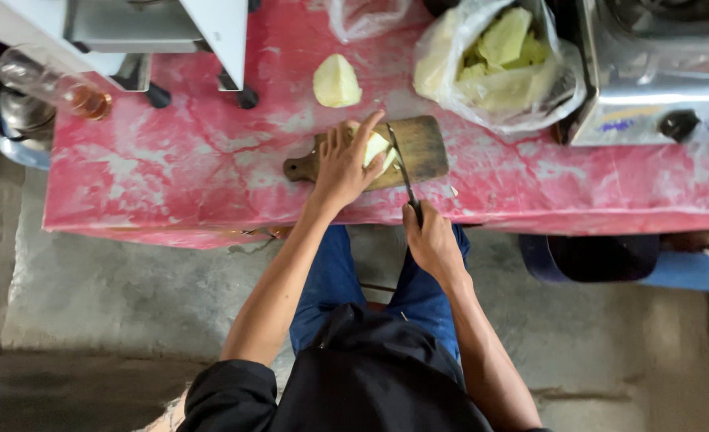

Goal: The person slices a piece of cabbage into thin shreds using a knife on a wooden cutting board, then uses the knife and their hands to transfer the shredded cabbage into a plastic bag.

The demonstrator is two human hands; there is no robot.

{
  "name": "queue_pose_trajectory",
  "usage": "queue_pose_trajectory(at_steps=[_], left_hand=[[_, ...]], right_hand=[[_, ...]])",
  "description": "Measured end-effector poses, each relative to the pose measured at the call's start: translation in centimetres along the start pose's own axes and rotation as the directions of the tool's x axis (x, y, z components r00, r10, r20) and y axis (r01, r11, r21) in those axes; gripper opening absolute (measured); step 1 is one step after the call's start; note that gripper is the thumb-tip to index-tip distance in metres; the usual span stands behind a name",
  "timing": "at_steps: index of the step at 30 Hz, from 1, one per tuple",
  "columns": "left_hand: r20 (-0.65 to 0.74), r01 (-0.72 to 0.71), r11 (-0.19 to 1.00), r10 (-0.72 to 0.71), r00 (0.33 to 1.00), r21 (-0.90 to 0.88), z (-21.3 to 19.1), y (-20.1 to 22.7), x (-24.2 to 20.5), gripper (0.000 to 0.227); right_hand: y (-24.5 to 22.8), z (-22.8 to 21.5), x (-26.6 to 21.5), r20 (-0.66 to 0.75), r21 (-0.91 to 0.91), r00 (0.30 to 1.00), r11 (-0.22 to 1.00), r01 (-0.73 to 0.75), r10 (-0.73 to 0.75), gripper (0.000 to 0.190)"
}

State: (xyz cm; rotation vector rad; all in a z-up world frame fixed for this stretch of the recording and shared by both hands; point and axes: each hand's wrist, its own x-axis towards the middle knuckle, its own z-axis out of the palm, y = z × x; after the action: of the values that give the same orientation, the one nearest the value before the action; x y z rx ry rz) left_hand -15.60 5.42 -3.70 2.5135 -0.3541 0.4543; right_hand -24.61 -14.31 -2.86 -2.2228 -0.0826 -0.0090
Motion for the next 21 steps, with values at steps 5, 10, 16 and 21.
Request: queue_pose_trajectory(at_steps=[5,10,16,21], left_hand=[[-0.036,-0.008,1.0,0.007,0.999,-0.024,-0.1,-0.1,-0.6,0.08],[-0.054,-0.012,0.999,0.011,0.999,-0.03,-0.6,0.1,-1.5,0.079],[-0.095,0.006,1.0,-0.005,0.995,0.01,-0.6,-0.3,-2.6,0.079],[-0.119,0.046,0.999,-0.043,0.992,0.019,-0.3,-0.9,-2.7,0.084]], right_hand=[[-0.7,0.0,0.0,0.024,0.001,0.999,0.999,-0.039,0.039,0.03],[-1.1,-0.2,-0.5,0.037,-0.013,0.998,0.999,-0.052,0.052,0.032],[0.1,0.8,-0.9,0.027,0.007,0.999,1.0,0.026,-0.026,0.032],[3.0,1.7,0.8,-0.006,-0.088,1.0,0.996,-0.023,0.022,0.035]])
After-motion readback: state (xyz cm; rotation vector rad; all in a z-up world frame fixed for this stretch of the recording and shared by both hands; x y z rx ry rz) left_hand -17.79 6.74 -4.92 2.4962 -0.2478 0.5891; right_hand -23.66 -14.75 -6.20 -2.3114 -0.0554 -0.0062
